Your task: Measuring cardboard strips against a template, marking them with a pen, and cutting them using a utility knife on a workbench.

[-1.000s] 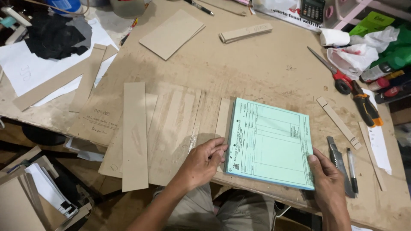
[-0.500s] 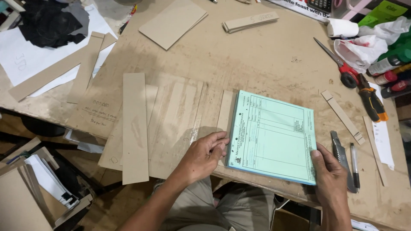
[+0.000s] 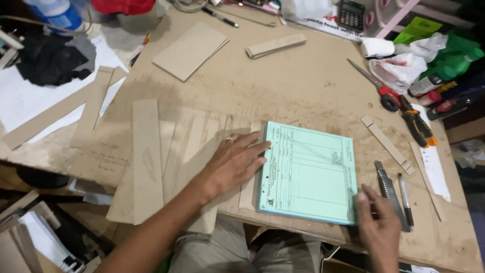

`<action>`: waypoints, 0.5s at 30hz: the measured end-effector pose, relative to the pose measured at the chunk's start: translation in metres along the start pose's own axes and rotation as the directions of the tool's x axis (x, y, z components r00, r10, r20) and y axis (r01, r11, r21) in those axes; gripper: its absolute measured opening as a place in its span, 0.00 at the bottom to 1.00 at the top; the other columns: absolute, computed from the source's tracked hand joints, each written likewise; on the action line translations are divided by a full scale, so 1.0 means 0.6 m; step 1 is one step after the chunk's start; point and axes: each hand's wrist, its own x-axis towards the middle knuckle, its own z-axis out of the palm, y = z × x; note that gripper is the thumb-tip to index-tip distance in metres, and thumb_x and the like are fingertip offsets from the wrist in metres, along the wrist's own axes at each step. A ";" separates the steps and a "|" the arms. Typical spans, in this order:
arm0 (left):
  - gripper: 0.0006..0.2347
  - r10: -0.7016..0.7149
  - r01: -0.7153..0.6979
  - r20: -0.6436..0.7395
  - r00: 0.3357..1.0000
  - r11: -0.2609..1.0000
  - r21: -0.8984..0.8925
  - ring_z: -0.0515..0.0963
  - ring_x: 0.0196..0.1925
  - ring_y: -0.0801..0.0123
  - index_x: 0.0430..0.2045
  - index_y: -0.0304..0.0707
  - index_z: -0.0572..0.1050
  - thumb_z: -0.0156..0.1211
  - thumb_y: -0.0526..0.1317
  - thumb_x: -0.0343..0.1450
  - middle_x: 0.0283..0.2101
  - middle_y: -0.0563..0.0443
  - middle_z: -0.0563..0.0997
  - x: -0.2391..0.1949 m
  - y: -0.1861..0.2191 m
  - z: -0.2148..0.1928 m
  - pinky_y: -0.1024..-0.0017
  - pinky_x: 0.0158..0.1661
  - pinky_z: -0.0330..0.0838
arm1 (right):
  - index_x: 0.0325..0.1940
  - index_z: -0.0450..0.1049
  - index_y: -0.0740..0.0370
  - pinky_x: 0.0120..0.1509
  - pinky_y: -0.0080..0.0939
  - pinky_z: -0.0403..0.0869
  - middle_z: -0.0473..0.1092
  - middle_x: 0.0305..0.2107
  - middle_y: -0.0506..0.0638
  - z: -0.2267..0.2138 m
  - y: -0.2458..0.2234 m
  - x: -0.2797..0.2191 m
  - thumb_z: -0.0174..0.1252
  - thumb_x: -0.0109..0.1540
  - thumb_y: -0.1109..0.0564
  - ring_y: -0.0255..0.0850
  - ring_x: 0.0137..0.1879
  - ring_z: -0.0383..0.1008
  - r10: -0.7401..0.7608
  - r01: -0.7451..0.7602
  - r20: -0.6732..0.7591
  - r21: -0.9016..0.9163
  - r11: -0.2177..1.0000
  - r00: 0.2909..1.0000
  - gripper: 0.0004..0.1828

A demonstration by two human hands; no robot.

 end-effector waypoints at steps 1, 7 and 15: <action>0.22 0.020 -0.024 0.052 0.998 0.996 0.080 0.58 0.72 0.43 0.69 0.56 0.63 0.39 0.52 0.78 0.75 0.41 0.56 0.008 -0.004 -0.005 0.38 0.66 0.49 | 0.66 0.72 0.55 0.70 0.63 0.69 0.69 0.60 0.60 0.002 -0.006 -0.009 0.53 0.65 0.50 0.53 0.66 0.68 0.018 -0.017 0.053 -0.018 1.000 0.998 0.25; 0.28 -0.040 0.031 0.139 0.989 0.997 0.065 0.46 0.76 0.40 0.69 0.62 0.64 0.39 0.63 0.72 0.77 0.46 0.50 0.010 -0.005 -0.017 0.39 0.66 0.41 | 0.63 0.78 0.57 0.61 0.38 0.70 0.76 0.50 0.52 0.016 0.048 -0.005 0.60 0.64 0.48 0.39 0.54 0.75 -0.161 0.157 -0.035 -0.100 0.983 0.986 0.24; 0.34 -0.124 0.080 0.216 0.969 0.976 0.201 0.40 0.78 0.45 0.71 0.74 0.56 0.43 0.71 0.66 0.78 0.45 0.46 0.009 -0.003 -0.027 0.46 0.68 0.36 | 0.61 0.78 0.59 0.61 0.39 0.70 0.77 0.47 0.53 0.024 0.075 0.008 0.60 0.65 0.50 0.40 0.53 0.76 -0.296 0.287 -0.047 -0.140 0.948 0.954 0.22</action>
